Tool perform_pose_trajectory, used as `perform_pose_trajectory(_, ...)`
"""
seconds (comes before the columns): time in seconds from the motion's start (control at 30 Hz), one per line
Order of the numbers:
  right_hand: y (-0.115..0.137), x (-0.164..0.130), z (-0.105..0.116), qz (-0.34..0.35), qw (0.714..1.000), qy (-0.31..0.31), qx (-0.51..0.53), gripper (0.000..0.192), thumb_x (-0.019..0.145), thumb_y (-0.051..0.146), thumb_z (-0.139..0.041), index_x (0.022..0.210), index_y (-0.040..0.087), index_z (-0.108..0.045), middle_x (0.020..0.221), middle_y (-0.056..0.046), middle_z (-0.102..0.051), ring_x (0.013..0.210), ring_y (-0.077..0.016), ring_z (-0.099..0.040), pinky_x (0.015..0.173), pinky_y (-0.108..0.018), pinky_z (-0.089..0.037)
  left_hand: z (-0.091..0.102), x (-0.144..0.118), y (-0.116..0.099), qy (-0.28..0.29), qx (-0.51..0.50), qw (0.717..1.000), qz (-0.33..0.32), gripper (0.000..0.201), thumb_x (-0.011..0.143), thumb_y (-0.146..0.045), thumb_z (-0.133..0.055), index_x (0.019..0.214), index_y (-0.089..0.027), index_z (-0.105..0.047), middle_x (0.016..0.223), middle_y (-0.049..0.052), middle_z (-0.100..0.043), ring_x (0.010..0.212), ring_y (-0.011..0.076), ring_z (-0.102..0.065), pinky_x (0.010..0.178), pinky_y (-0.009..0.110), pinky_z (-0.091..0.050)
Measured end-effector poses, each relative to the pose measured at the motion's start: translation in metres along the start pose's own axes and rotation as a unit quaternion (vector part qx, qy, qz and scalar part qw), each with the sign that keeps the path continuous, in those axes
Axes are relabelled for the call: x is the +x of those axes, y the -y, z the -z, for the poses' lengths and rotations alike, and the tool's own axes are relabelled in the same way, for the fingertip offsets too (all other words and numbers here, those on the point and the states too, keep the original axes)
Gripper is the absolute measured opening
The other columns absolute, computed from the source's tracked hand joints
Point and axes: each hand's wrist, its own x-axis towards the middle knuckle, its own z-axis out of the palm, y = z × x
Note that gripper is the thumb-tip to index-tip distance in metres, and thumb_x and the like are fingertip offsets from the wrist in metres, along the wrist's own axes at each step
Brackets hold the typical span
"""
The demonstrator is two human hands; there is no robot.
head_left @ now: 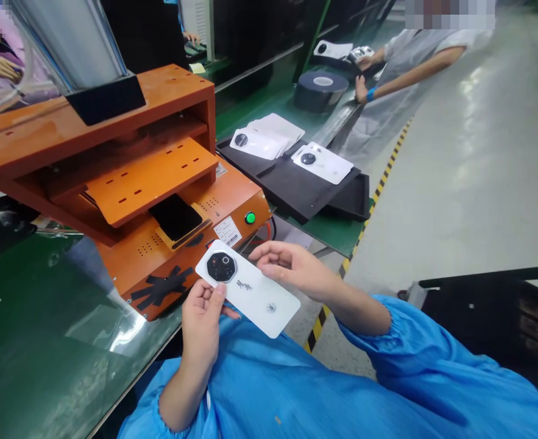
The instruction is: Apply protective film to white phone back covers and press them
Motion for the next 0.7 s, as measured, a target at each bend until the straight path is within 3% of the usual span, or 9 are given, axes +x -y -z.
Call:
perform_pose_trajectory(0.13,0.0,0.004,-0.002,0.047,0.999,-0.023,-0.004,0.041,0.087,0.056,-0.084,0.095,0.018,-0.07,0.085,-0.002,-0.071,0.073,-0.0133,-0.063,0.069,-0.027,-0.051,0.003,-0.001,0.002,-0.005,0.002,1.0,-0.003,0.049,0.077,-0.059,-0.091,0.089,-0.015,-0.07,0.073,0.0,-0.071,0.054,0.0087,-0.064,0.049,0.016,-0.055)
perform_pose_trajectory(0.33,0.003,0.003,-0.006,0.033,0.998,-0.019,-0.041,0.037,0.085,0.052,-0.081,0.089,0.017,-0.07,0.081,-0.003,-0.072,0.07,-0.0141,-0.063,0.065,-0.027,-0.05,0.005,0.0,0.001,-0.004,0.021,1.0,-0.02,0.048,0.079,-0.058,-0.09,0.087,-0.015,-0.07,0.07,0.0,-0.071,0.053,0.0086,-0.064,0.049,0.016,-0.056)
perform_pose_trajectory(0.5,0.009,-0.005,-0.017,0.087,0.969,-0.108,-0.205,0.019,0.084,0.038,-0.068,0.078,0.019,-0.068,0.07,-0.001,-0.067,0.061,-0.0122,-0.055,0.056,-0.025,-0.043,0.005,0.0,0.003,-0.013,0.052,0.998,-0.017,0.05,0.077,-0.06,-0.09,0.083,-0.015,-0.069,0.068,-0.001,-0.068,0.054,0.0103,-0.067,0.051,0.018,-0.059)
perform_pose_trajectory(0.6,0.011,-0.007,-0.023,0.143,0.946,-0.151,-0.25,0.015,0.082,0.033,-0.064,0.074,0.02,-0.066,0.066,0.0,-0.063,0.058,-0.0116,-0.051,0.056,-0.026,-0.041,0.007,0.0,0.006,-0.019,0.053,0.998,-0.02,0.049,0.078,-0.059,-0.09,0.082,-0.016,-0.067,0.067,-0.002,-0.066,0.056,0.0104,-0.067,0.053,0.018,-0.06)
perform_pose_trajectory(0.7,0.008,-0.004,-0.023,0.087,0.973,-0.128,-0.172,0.019,0.081,0.038,-0.066,0.075,0.02,-0.063,0.066,0.0,-0.061,0.057,-0.0117,-0.051,0.054,-0.026,-0.039,0.01,0.0,0.009,0.01,0.037,0.999,-0.012,0.046,0.081,-0.058,-0.088,0.085,-0.017,-0.067,0.071,-0.001,-0.069,0.057,0.0097,-0.067,0.055,0.019,-0.06)
